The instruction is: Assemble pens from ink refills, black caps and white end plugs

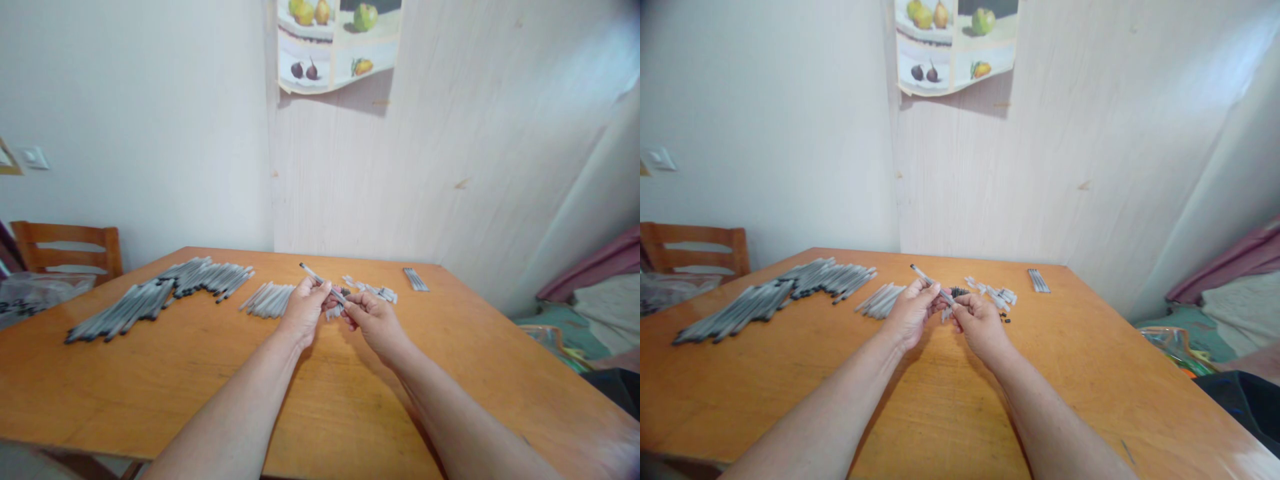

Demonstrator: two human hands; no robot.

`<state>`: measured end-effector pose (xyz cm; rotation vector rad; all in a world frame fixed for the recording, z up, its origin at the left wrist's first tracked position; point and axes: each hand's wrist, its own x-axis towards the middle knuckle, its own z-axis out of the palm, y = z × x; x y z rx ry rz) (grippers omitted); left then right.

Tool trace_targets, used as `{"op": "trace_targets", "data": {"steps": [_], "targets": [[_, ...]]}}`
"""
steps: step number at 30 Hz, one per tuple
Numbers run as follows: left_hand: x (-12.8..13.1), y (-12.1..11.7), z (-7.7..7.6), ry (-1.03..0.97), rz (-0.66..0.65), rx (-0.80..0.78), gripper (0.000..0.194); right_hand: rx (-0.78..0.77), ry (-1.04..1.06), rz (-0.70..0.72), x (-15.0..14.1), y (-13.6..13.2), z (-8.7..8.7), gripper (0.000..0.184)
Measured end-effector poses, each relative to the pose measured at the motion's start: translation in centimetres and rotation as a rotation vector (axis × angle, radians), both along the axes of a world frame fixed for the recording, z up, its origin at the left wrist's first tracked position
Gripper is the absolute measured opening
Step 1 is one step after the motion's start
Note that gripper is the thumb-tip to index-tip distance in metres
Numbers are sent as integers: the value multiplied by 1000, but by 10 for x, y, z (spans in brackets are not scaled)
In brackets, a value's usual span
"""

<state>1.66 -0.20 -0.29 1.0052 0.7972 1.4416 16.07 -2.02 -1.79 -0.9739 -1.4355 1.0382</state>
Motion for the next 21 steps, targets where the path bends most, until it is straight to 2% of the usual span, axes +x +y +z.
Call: {"op": "trace_targets", "data": {"steps": [8,15,21], "targets": [[-4,2,1,-35,39,-22,28,12,25,40,-3,-2,2,32],[-6,0,4,-52,67,-37,29,41,-63,6,-3,-2,2,26],[-6,2,3,-40,80,-25,35,55,-9,27,-4,-1,0,30]]}}
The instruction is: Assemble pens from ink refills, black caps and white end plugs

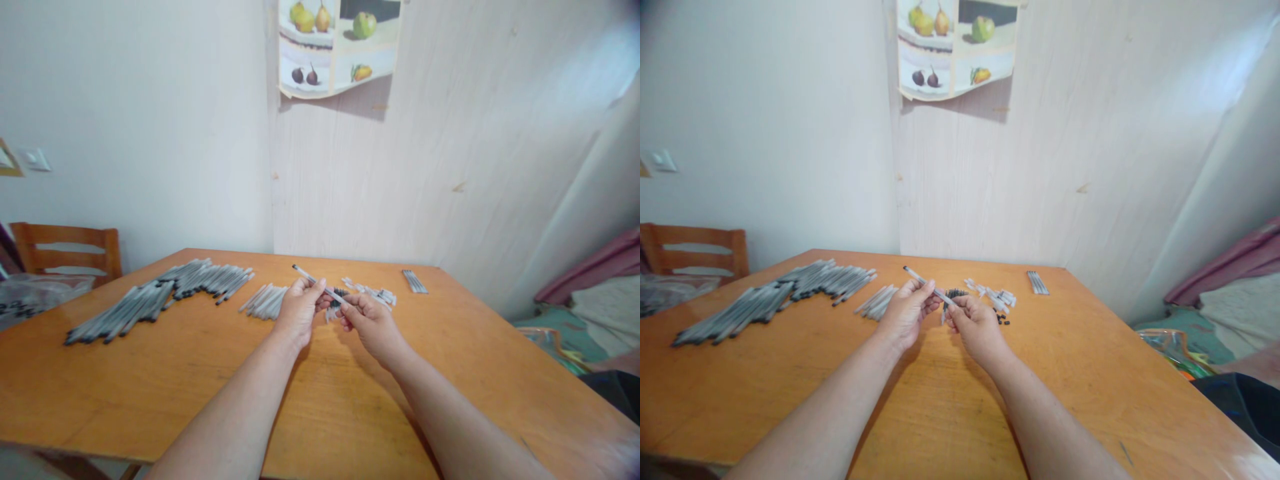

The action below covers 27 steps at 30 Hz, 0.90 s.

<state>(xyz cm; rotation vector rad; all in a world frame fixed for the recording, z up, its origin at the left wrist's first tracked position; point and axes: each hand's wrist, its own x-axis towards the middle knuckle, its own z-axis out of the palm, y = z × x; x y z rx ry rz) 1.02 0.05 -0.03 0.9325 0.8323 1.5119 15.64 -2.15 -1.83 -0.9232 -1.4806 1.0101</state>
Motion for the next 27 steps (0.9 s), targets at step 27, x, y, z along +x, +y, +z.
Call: {"op": "trace_targets", "data": {"steps": [27], "targets": [[-2,2,-1,3,-11,-12,34,-177,188,136,6,-1,1,41]]}}
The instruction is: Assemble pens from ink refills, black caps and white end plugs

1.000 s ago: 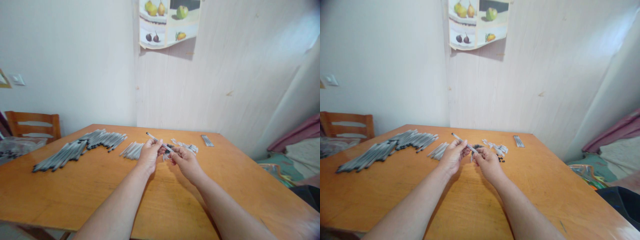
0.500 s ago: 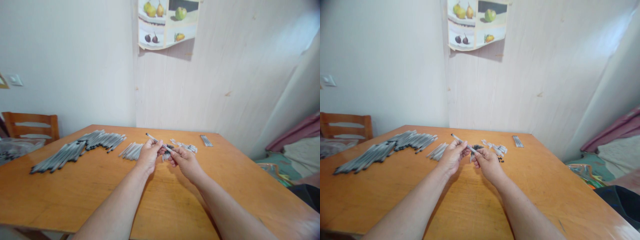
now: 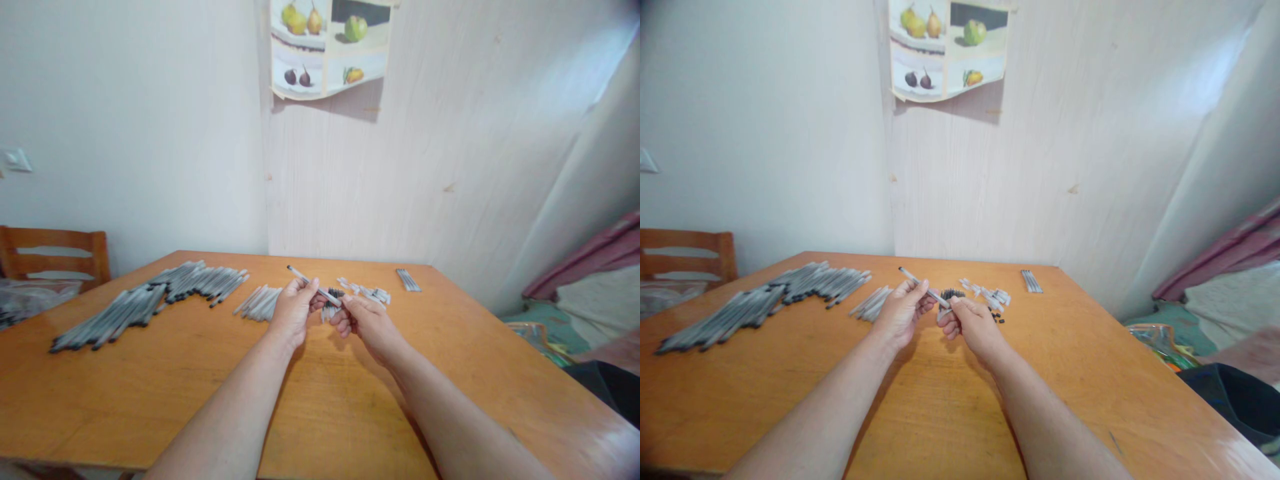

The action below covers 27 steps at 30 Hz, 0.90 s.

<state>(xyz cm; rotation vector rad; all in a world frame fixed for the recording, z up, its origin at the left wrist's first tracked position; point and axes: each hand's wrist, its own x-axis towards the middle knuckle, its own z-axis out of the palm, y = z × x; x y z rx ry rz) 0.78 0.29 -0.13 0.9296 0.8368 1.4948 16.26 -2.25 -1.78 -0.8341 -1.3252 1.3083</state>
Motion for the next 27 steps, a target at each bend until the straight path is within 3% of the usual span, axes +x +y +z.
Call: {"op": "trace_targets", "data": {"steps": [15,27], "targets": [[0,2,-3,38,26,2,33,-56,-2,34,1,1,-3,34],[0,3,-7,72,-34,0,24,-50,-154,26,1,3,-6,28]]}}
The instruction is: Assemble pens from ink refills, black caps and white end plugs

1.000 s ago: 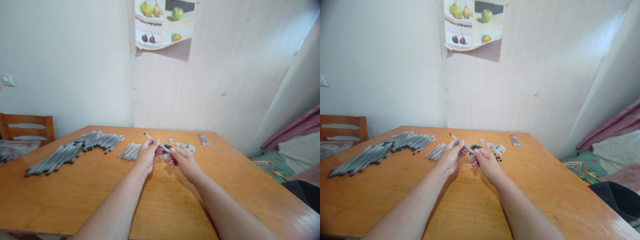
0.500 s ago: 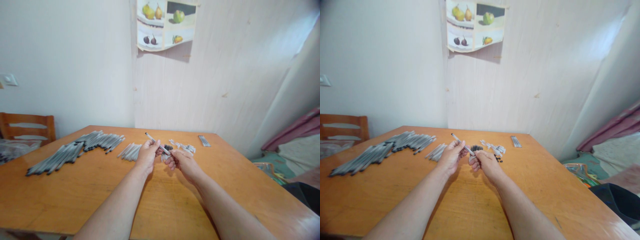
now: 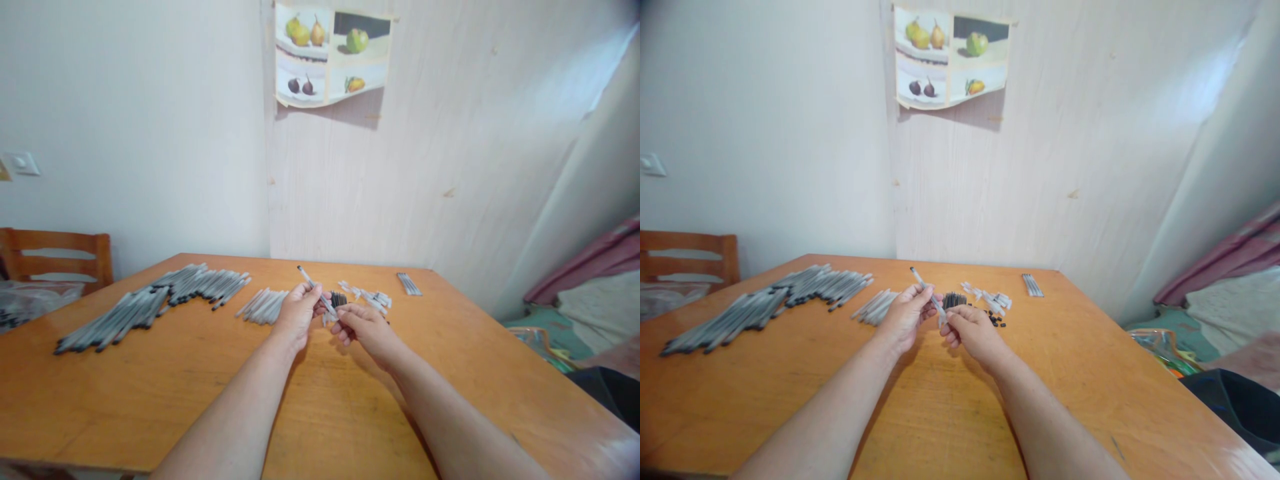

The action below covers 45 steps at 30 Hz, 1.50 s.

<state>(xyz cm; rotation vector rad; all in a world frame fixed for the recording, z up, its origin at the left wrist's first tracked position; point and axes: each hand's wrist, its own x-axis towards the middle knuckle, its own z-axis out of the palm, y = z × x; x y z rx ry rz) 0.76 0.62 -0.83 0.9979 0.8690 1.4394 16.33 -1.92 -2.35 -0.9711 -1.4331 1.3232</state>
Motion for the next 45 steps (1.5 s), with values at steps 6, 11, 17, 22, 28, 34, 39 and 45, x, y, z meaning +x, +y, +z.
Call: {"op": "trace_targets", "data": {"steps": [6,11,17,22,28,34,39,45], "targets": [[0,1,-2,3,-16,-5,21,-23,-54,-7,0,-2,0,26],[0,0,-1,-31,-37,-11,22,-29,-80,-35,0,-3,4,23],[1,1,-2,-64,-66,-11,23,-11,-82,-90,0,1,0,22],[2,1,-2,-99,-81,-28,23,12,-58,-134,1,3,-2,21],[2,0,-2,-94,-87,-29,23,20,-70,-134,1,7,-5,18],[2,0,-1,-21,-81,4,24,-7,-87,-136,-1,7,-5,15],[0,3,-4,0,-89,31,27,-40,-63,-124,-2,7,-4,16],[0,5,-4,-10,-64,5,27,1,-39,-140,2,10,-4,16]]}}
